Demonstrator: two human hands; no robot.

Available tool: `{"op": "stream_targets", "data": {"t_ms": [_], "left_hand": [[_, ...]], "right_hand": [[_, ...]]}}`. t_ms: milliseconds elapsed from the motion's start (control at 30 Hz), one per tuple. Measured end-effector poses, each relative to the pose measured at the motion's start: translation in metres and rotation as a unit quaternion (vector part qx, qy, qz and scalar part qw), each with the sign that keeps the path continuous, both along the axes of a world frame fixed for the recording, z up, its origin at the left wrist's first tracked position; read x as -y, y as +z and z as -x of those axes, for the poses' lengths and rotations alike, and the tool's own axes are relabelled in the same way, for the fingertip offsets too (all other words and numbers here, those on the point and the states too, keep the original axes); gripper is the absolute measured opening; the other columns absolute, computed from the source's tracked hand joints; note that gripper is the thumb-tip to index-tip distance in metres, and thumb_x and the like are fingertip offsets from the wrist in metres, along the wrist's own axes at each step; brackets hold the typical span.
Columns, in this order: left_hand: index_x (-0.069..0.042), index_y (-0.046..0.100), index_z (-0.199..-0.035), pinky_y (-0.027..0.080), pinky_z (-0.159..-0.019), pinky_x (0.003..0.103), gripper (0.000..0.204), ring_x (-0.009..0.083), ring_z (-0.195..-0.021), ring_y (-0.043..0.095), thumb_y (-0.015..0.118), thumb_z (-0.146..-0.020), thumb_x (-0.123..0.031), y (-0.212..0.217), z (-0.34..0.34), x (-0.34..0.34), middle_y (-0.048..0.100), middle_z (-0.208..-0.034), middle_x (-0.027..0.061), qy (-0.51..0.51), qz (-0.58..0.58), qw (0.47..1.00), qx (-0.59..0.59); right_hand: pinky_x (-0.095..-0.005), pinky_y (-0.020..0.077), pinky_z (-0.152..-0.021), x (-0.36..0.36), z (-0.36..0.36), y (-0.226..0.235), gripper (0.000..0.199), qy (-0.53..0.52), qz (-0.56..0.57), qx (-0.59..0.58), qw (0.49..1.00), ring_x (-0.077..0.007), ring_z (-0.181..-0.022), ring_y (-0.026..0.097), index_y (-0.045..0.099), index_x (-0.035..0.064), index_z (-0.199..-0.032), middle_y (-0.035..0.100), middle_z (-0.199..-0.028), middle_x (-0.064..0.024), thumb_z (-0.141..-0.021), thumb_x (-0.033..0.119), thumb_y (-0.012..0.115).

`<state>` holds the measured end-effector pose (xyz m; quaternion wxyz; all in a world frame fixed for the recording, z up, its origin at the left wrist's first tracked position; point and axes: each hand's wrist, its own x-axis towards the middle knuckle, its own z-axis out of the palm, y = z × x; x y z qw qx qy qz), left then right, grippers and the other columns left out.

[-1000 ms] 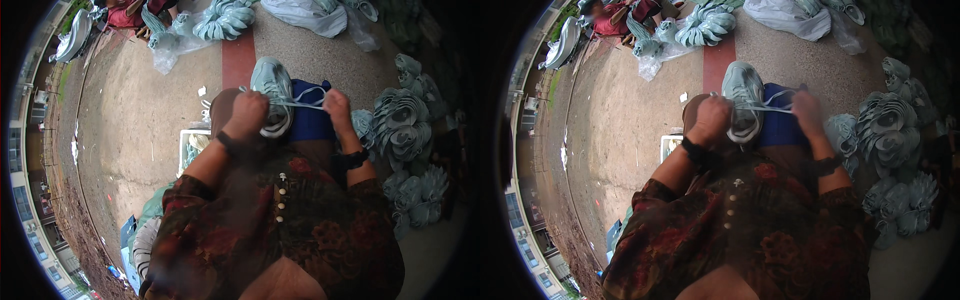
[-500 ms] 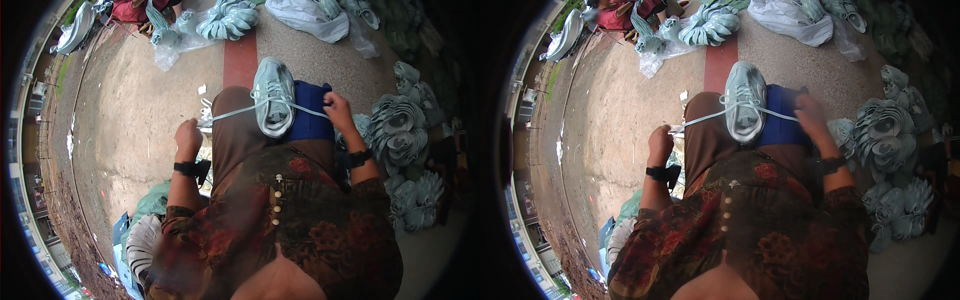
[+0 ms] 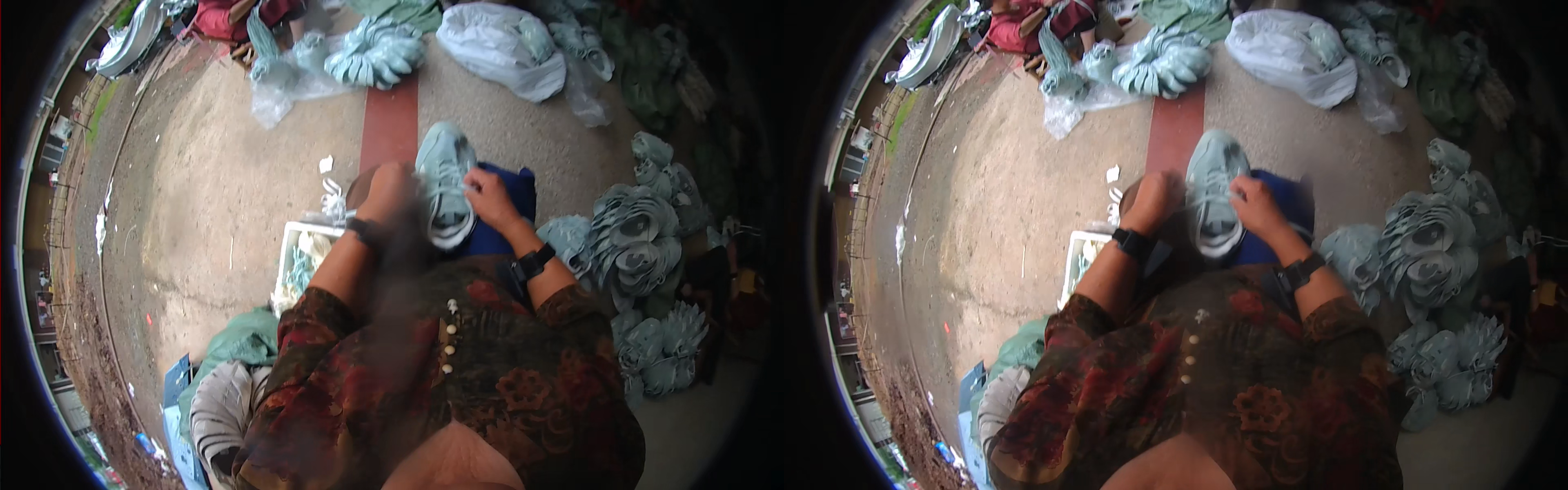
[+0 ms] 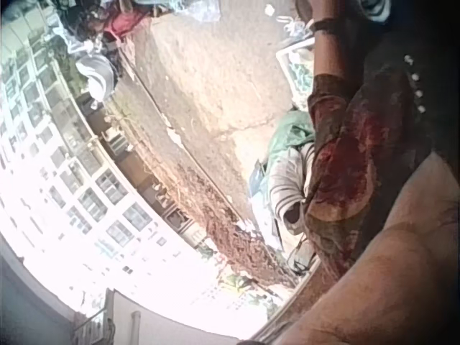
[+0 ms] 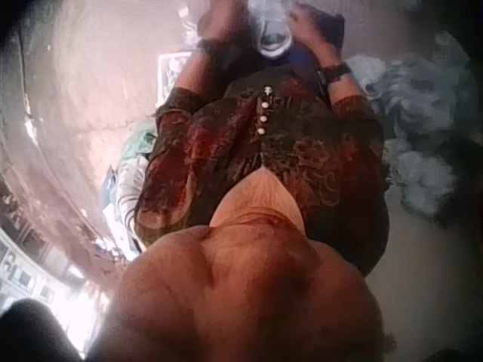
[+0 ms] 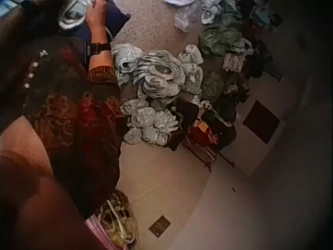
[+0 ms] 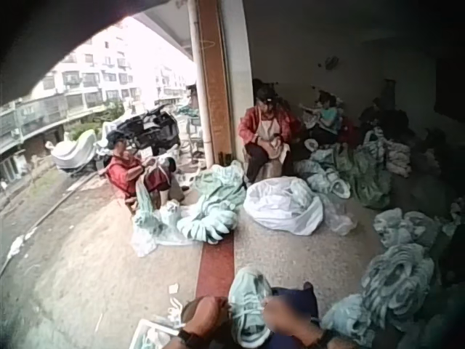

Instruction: The person threads a light green shoelace through the eyelets of a light green sneaker. They pull the laces tight and tie a knot, repeating the process to secure the shoe. The task is performed by hand while sitting on the ground.

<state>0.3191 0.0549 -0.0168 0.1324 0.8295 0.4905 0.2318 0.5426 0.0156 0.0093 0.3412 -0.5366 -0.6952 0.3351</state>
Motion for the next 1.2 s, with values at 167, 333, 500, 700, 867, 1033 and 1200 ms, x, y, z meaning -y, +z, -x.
{"op": "stream_targets", "data": {"t_ms": [167,333,500,700,867,1033,1200], "left_hand": [[-0.002,0.062,-0.069,0.046,-0.057,0.044,0.014,0.0398,-0.065,0.058,0.058,-0.075,-0.014,-0.012,0.0,-0.004,0.056,-0.068,0.0244,0.023,0.072,0.994,0.082],[-0.003,0.059,-0.077,0.04,-0.063,0.021,0.022,0.0048,-0.066,0.047,0.06,-0.086,-0.023,0.04,0.0,0.01,0.053,-0.072,-0.0056,-0.041,0.414,0.827,0.378],[-0.005,0.059,-0.074,0.038,-0.061,0.02,0.024,0.0037,-0.064,0.045,0.063,-0.084,-0.025,0.04,-0.003,0.017,0.052,-0.068,-0.0058,-0.065,0.445,0.785,0.425],[-0.006,0.059,-0.071,0.036,-0.06,0.018,0.022,0.0029,-0.063,0.043,0.063,-0.084,-0.023,0.045,-0.005,0.023,0.051,-0.066,-0.0071,-0.043,0.427,0.798,0.424],[-0.002,0.058,-0.079,0.041,-0.061,0.023,0.018,0.0065,-0.067,0.047,0.057,-0.086,-0.018,0.01,0.004,0.013,0.054,-0.07,-0.0016,-0.038,0.346,0.849,0.397],[0.002,0.052,-0.093,0.045,-0.062,0.033,0.029,0.0208,-0.067,0.056,0.058,-0.086,-0.025,0.017,-0.001,0.026,0.059,-0.073,0.0123,0.024,0.244,0.933,0.264],[0.002,0.043,-0.115,0.046,-0.06,0.041,0.052,0.0338,-0.066,0.06,0.063,-0.082,-0.032,0.048,0.0,0.04,0.059,-0.067,0.0161,0.057,0.147,0.982,0.1]], "right_hand": [[-0.0342,0.0428,-0.057,-0.001,-0.007,-0.006,0.011,0.028,0.004,0.001,1.0,-0.0239,-0.059,0.053,0.054,0.0003,-0.075,0.053,-0.065,-0.015,-0.07,0.009,0.058],[-0.0264,0.0381,-0.052,-0.007,-0.013,-0.009,0.013,0.017,0.077,-0.071,0.994,-0.0071,-0.057,0.045,0.053,0.0009,-0.066,0.048,-0.057,-0.0016,-0.069,0.009,0.063],[-0.0223,0.0374,-0.05,-0.01,-0.01,-0.005,0.01,-0.047,0.088,-0.11,0.989,-0.0049,-0.057,0.047,0.053,0.003,-0.066,0.053,-0.062,0.0008,-0.07,0.001,0.062],[-0.0203,0.039,-0.046,-0.01,0.0,-0.026,0.008,-0.168,0.061,-0.247,0.953,-0.0057,-0.05,0.05,0.055,0.0022,-0.073,0.059,-0.064,-0.0033,-0.073,-0.006,0.054],[-0.0233,0.0408,-0.045,-0.012,0.005,-0.031,0.008,-0.193,0.056,-0.242,0.949,-0.0074,-0.048,0.051,0.058,-0.0001,-0.08,0.06,-0.063,-0.004,-0.079,0.002,0.05],[-0.0212,0.0397,-0.051,-0.006,0.0,-0.025,0.01,-0.182,0.04,-0.168,0.968,-0.0042,-0.055,0.049,0.062,-0.0002,-0.081,0.058,-0.065,0.0005,-0.08,0.003,0.052],[-0.037,0.0461,-0.058,0.01,-0.008,-0.001,0.034,-0.08,-0.009,0.026,0.996,-0.0316,-0.056,0.058,0.054,-0.0011,-0.097,0.058,-0.063,-0.0164,-0.069,0.012,0.07]]}}
